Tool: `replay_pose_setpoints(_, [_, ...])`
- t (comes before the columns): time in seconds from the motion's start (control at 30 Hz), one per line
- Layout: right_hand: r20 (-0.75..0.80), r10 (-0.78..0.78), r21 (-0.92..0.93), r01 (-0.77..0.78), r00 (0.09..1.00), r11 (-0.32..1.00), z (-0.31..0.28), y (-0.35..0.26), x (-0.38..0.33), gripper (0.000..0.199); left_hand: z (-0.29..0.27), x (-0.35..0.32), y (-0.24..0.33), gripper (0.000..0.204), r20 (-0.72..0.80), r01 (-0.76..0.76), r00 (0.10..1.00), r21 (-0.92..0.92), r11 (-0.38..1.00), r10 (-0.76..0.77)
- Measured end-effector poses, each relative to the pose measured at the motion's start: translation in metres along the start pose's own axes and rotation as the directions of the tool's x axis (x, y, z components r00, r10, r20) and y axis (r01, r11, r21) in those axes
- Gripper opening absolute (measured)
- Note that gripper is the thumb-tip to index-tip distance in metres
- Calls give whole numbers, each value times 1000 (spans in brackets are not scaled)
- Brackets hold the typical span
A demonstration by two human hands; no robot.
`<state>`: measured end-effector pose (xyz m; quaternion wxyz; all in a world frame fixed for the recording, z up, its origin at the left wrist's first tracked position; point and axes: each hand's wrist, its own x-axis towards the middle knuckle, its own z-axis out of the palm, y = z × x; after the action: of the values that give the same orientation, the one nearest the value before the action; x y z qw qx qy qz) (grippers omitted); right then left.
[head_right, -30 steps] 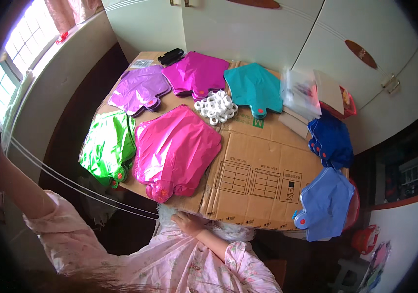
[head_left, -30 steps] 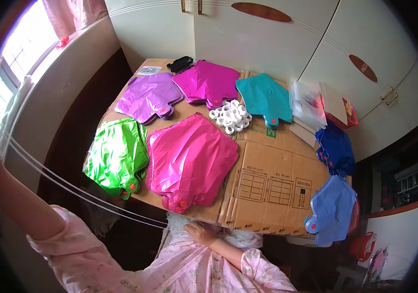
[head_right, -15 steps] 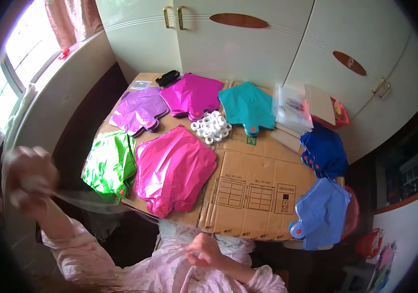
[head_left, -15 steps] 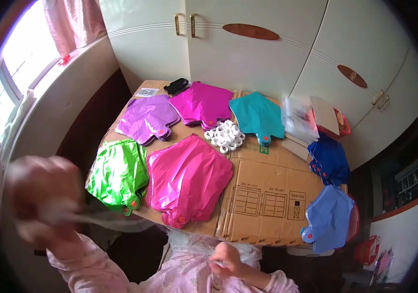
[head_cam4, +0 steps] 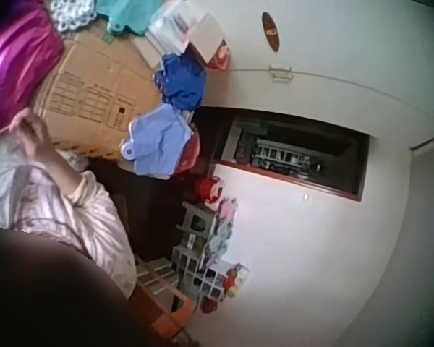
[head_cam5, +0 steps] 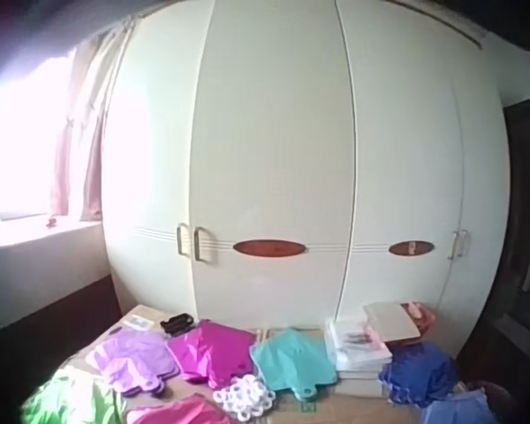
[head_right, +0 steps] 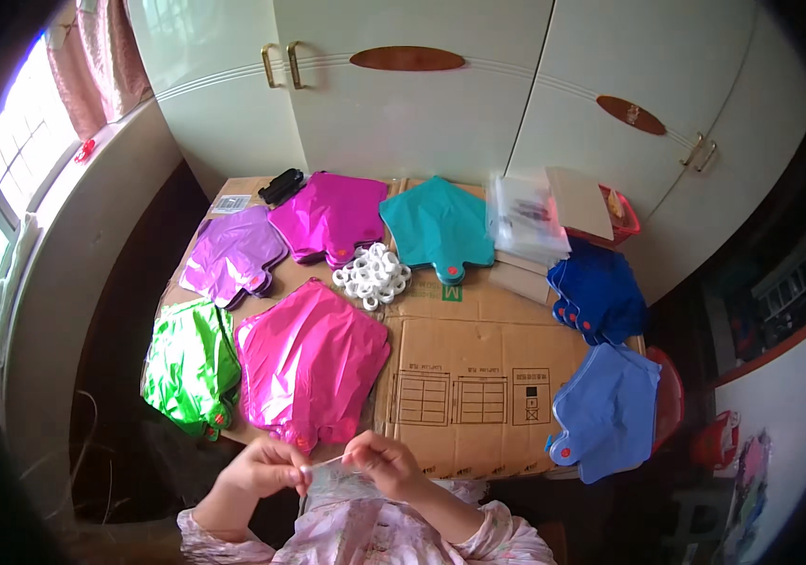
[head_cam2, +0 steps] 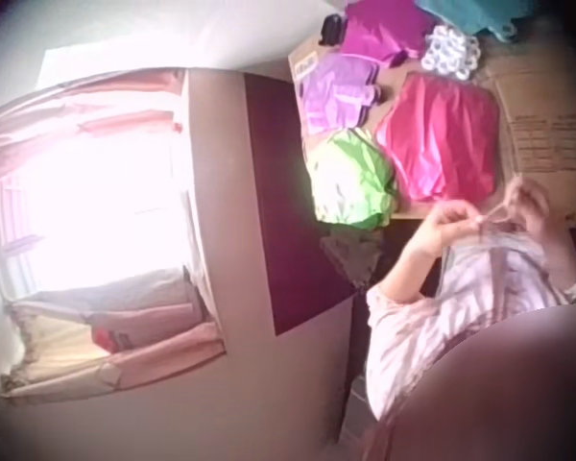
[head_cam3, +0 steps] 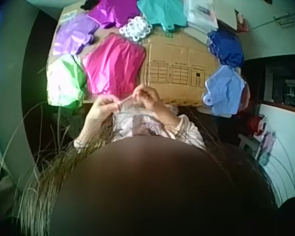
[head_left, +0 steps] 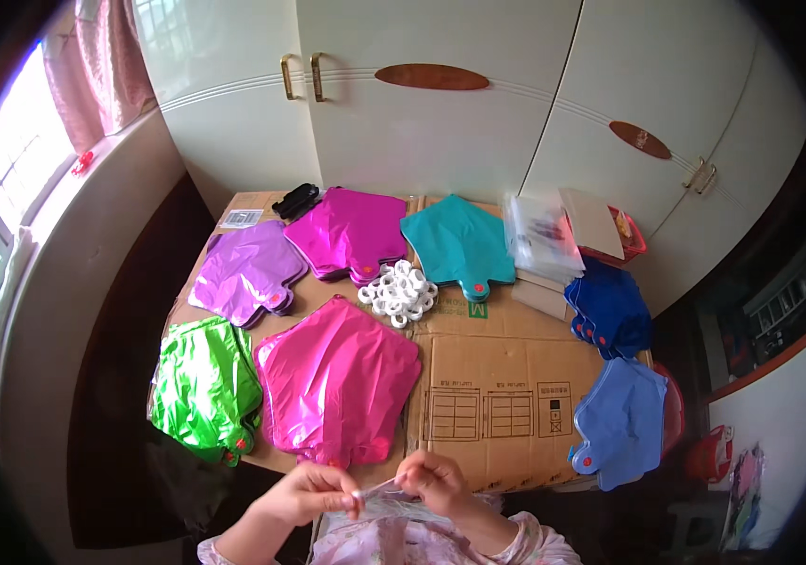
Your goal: Tying the stems of various colorful foil balloons using a thin string.
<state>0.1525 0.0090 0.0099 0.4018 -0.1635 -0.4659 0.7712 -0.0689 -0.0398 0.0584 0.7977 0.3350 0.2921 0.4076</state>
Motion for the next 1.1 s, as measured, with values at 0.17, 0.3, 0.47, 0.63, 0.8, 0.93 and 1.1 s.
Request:
replay_pose_setpoints(0.17, [-5,-120,-633,90,993,769,13,14,-2,8,3,27,-27,12,-121,-285,958,-336,898,258])
replay_pose_setpoints(0.3, [90,-338,-734,292,937,614,14,-7,-10,7,3,42,-18,14,47,-326,880,783,530,472])
replay_pose_setpoints(0.47, [19,-210,-785,145,977,603,-6,-4,-7,6,12,41,-28,15,82,-368,930,183,912,359])
replay_pose_setpoints(0.63, [46,-121,-674,120,992,729,-6,-17,-17,7,4,48,-25,12,318,-463,871,787,408,374])
replay_pose_setpoints(0.8, [105,-135,-696,169,985,698,7,0,-17,6,9,41,-33,13,56,-401,897,515,757,438])
replay_pose_setpoints(0.93, [33,-152,-634,138,988,761,-2,-8,-19,10,9,32,-17,10,230,-360,921,812,459,316])
replay_pose_setpoints(1.1, [286,-240,-666,372,928,647,17,11,-20,10,16,17,-18,11,79,-306,916,771,559,392])
